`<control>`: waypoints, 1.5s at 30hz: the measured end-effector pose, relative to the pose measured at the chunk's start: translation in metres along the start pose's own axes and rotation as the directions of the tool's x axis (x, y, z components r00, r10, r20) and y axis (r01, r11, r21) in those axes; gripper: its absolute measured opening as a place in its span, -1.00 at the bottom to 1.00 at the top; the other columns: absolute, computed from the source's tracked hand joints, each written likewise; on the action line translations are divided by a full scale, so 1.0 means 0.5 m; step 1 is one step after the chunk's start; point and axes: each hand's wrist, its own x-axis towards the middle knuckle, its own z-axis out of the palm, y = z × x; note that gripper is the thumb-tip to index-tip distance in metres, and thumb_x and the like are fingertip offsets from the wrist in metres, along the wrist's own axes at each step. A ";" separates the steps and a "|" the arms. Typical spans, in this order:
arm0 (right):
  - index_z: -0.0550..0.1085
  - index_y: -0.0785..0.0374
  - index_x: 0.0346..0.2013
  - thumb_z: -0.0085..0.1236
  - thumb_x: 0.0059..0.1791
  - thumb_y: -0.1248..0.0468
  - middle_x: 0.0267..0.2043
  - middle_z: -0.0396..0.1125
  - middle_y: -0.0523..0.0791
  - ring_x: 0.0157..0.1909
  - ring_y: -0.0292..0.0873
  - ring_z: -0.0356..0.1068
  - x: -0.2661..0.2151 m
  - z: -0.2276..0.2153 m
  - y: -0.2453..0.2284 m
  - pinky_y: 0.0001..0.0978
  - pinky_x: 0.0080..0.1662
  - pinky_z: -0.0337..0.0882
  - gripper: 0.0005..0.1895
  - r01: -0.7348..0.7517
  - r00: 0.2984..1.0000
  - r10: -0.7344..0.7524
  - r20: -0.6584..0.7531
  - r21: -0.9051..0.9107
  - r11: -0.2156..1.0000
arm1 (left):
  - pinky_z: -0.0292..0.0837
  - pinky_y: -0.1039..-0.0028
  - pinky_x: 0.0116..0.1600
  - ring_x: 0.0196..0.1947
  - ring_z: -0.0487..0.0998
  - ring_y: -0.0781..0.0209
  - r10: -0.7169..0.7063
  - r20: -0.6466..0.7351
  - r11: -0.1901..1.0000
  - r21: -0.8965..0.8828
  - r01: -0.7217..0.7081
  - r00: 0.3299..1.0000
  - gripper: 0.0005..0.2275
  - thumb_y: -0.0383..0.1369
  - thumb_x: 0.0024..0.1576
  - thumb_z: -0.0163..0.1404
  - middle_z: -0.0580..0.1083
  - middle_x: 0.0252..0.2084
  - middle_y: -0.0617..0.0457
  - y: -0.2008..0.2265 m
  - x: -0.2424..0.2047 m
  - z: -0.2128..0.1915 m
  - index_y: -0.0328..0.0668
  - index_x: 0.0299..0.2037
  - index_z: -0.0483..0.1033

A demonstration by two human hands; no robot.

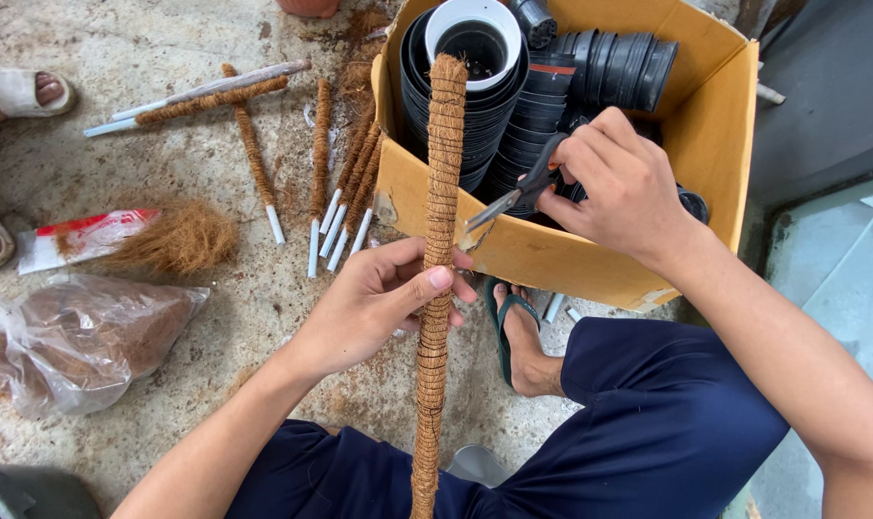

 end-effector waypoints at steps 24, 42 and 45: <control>0.43 0.24 -0.37 0.42 -0.17 0.26 -0.38 0.23 -0.15 -0.18 -0.10 0.27 0.014 0.002 -0.008 -0.33 -0.18 0.41 -0.72 0.127 0.991 -0.119 0.053 -0.181 0.975 | 0.39 0.65 -0.38 -0.29 0.64 0.46 -0.034 -0.133 0.993 0.110 0.049 0.991 -0.66 -0.16 0.26 -0.07 0.63 -0.24 0.16 0.014 -0.023 0.000 -0.19 0.10 0.53; 0.43 0.24 -0.41 0.43 -0.16 0.24 -0.43 0.22 -0.16 -0.22 -0.13 0.26 0.013 0.005 -0.008 -0.37 -0.23 0.38 -0.72 0.148 0.989 -0.144 0.034 -0.202 0.968 | 0.45 0.65 -0.34 -0.29 0.63 0.45 -0.053 -0.118 0.995 0.076 0.062 0.992 -0.64 -0.15 0.26 -0.08 0.62 -0.23 0.13 0.017 -0.029 -0.002 -0.20 0.12 0.52; 0.42 0.23 -0.41 0.44 -0.15 0.24 -0.44 0.22 -0.16 -0.21 -0.13 0.26 0.014 0.002 -0.011 -0.36 -0.22 0.38 -0.71 0.148 0.989 -0.146 0.023 -0.209 0.967 | 0.43 0.65 -0.35 -0.29 0.62 0.45 -0.052 -0.122 0.993 0.099 0.064 0.991 -0.64 -0.15 0.26 -0.08 0.62 -0.23 0.14 0.017 -0.030 -0.003 -0.19 0.12 0.52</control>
